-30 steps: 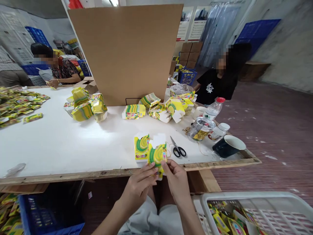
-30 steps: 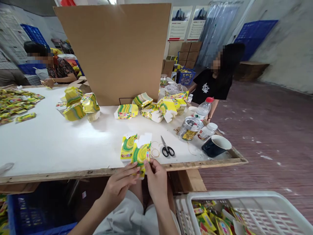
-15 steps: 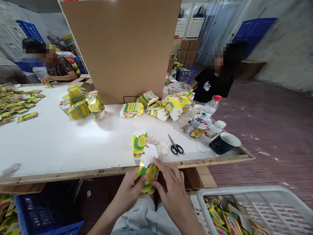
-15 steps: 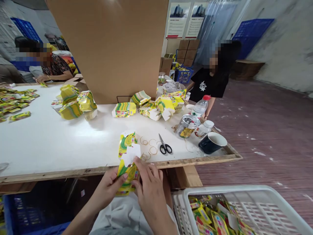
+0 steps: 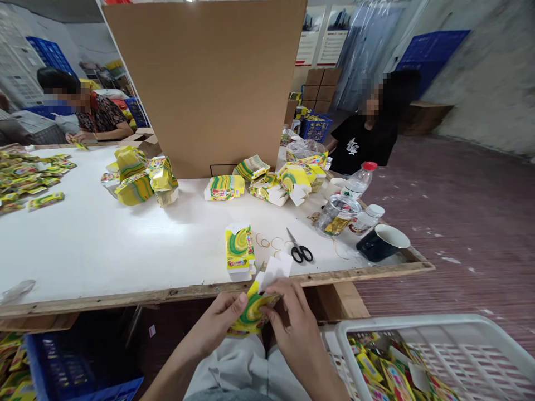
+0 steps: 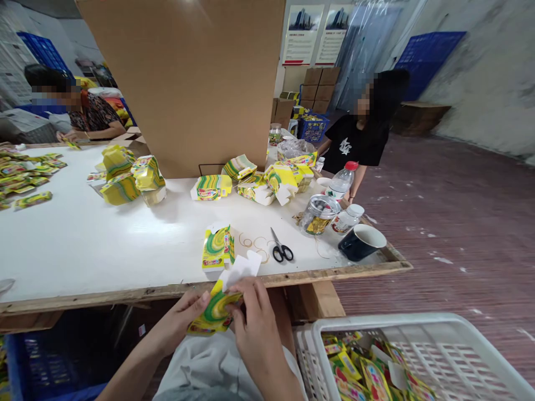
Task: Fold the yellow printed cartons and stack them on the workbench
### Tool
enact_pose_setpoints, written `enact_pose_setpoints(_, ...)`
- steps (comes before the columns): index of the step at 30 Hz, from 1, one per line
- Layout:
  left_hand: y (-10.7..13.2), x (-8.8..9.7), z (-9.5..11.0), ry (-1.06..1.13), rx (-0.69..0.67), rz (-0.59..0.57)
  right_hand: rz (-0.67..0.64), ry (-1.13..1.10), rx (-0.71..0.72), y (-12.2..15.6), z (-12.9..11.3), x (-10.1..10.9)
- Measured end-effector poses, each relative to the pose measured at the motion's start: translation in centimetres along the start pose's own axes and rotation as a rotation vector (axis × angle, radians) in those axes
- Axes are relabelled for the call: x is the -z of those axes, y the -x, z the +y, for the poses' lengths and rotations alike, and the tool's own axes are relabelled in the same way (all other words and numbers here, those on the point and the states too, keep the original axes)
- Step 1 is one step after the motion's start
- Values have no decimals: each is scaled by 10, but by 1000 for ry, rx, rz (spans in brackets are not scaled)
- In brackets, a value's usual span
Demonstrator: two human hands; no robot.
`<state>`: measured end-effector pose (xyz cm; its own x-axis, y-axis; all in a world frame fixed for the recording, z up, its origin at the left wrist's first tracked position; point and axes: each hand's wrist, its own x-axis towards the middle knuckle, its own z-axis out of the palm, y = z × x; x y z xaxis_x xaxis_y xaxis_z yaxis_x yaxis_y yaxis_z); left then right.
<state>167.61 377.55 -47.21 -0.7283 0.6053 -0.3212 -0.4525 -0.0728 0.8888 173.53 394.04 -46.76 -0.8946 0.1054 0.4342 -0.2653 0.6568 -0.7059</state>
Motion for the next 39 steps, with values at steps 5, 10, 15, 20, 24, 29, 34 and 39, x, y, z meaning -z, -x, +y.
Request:
enact_pose_setpoints(5, 0, 11, -10, 107, 80, 54, -67, -104, -84, -4, -4, 4)
enact_pose_setpoints(10, 1, 10, -12, 239, 86, -7, -182, -99, -100, -7, -10, 9)
enact_pose_setpoints(15, 1, 6, -8, 255, 23, -15, -185, -17, -14, -6, -11, 12)
enact_pose_setpoints(20, -3, -4, -6, 179, -167, -17, 159, -43, -172, -2, -2, -4)
enact_pose_setpoints(24, -4, -16, -10, -7, -280, 76, 84, -355, -400, 2, 3, -16)
enact_pose_setpoints(29, -7, -22, -16, -281, -355, 120, 172, -423, -495, 5, 6, -16)
enact_pose_setpoints(34, -10, -16, -13, -232, -358, 86, 161, -396, -494, 7, 9, -13)
enact_pose_setpoints(39, -5, -10, -7, -126, -337, 51, 222, -544, -333, 7, 11, -10)
